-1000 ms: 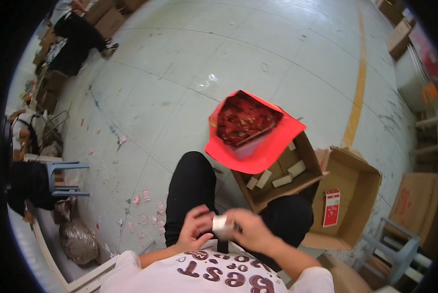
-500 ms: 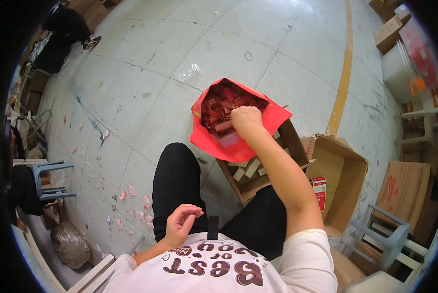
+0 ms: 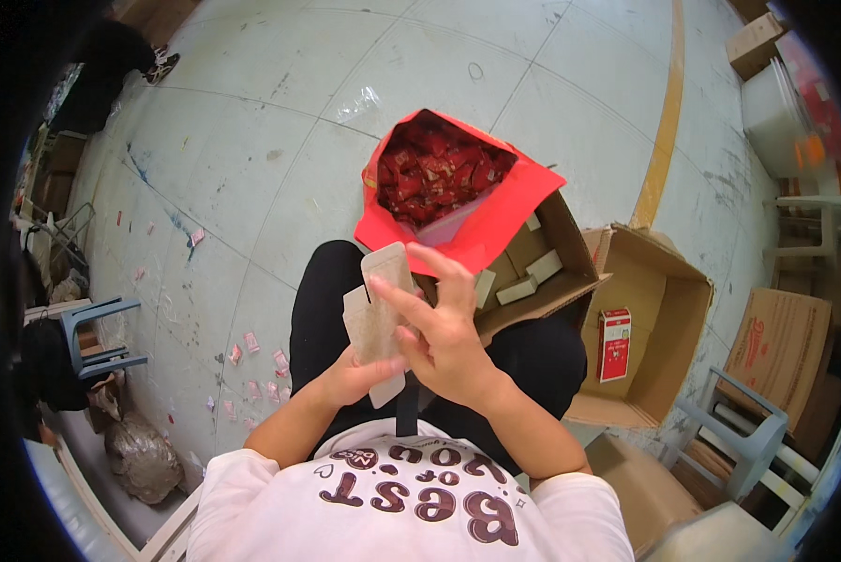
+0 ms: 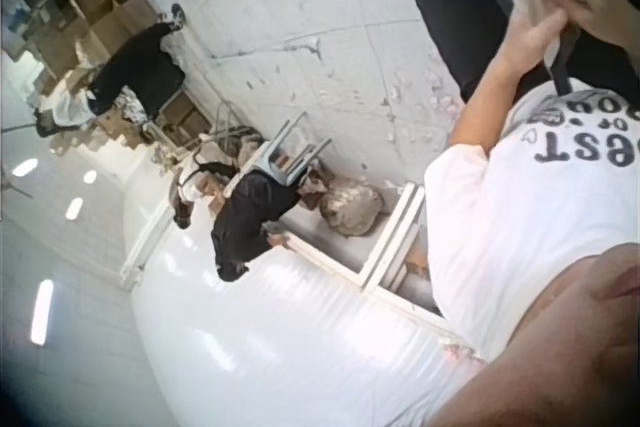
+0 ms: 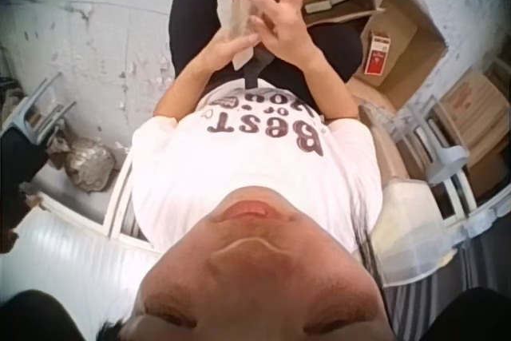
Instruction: The person sits on the floor and packs small items into red gift boxes. They place shredded paper, small boxes, and other items into the boxes, then close the lids.
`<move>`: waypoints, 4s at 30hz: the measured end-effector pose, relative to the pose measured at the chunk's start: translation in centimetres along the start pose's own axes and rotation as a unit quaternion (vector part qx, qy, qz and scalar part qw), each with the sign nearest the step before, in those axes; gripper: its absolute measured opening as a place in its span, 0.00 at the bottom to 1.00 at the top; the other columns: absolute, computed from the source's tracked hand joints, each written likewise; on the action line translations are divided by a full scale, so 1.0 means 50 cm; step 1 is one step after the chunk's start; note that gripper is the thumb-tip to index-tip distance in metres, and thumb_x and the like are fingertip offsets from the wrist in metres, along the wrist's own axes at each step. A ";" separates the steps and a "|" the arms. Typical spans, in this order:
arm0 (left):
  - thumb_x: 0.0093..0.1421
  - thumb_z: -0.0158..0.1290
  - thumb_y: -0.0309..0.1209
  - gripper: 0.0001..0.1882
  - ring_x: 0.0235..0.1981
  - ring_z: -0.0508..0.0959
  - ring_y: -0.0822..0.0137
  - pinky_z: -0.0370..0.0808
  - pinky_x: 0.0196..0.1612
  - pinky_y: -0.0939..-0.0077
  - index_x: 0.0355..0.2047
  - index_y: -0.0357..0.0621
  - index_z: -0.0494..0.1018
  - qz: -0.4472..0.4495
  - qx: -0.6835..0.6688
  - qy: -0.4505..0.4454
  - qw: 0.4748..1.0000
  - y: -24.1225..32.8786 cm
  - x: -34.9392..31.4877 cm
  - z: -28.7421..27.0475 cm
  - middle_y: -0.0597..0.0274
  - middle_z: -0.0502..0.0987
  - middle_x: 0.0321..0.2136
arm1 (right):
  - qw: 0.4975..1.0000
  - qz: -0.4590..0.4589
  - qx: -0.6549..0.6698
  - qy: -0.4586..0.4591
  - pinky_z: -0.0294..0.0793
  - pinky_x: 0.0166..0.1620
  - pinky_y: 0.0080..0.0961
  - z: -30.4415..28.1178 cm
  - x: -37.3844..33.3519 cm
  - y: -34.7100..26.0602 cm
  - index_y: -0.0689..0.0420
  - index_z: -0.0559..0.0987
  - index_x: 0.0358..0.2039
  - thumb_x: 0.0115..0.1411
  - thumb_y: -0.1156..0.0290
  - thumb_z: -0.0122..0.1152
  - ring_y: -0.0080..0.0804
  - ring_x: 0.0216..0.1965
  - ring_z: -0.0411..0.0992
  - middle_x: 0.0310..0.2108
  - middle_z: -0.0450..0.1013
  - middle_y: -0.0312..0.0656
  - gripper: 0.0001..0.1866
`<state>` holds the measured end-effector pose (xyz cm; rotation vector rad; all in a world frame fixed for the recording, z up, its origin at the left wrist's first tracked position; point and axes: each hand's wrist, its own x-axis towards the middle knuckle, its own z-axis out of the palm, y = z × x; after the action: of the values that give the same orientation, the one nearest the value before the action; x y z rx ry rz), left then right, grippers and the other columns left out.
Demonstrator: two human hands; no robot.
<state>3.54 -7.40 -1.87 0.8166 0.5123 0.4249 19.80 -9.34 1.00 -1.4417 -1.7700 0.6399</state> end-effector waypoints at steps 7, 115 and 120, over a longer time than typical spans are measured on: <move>0.35 0.70 0.42 0.46 0.40 0.66 0.71 0.67 0.43 0.76 0.50 0.39 0.57 0.052 0.062 0.056 0.995 -0.019 0.004 -0.021 0.65 0.63 0.38 | 0.976 0.003 0.209 -0.066 0.66 0.49 0.34 0.015 -0.020 0.002 0.56 0.72 0.47 0.44 0.75 0.66 0.43 0.52 0.61 0.54 0.55 0.52 0.27; 0.45 0.53 0.20 0.23 0.34 0.77 0.60 0.75 0.38 0.61 0.38 0.42 0.54 -0.270 0.079 -0.005 0.959 -0.035 -0.256 -0.130 0.49 0.74 0.32 | 0.904 0.167 -0.302 -0.253 0.74 0.41 0.35 0.055 0.295 0.358 0.60 0.80 0.32 0.45 0.71 0.56 0.45 0.39 0.74 0.35 0.75 0.52 0.13; 0.44 0.58 0.20 0.40 0.41 0.71 0.67 0.70 0.49 0.60 0.56 0.40 0.52 -0.064 -0.020 0.112 0.991 -0.032 -0.161 -0.113 0.58 0.67 0.38 | 0.894 0.185 -0.280 -0.298 0.74 0.41 0.35 0.085 0.269 0.330 0.61 0.79 0.31 0.42 0.69 0.58 0.45 0.38 0.74 0.34 0.75 0.51 0.14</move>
<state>-5.91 -9.50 -4.24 0.6973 0.7580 0.4082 25.05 7.97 -11.02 -2.1845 -2.2964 0.8821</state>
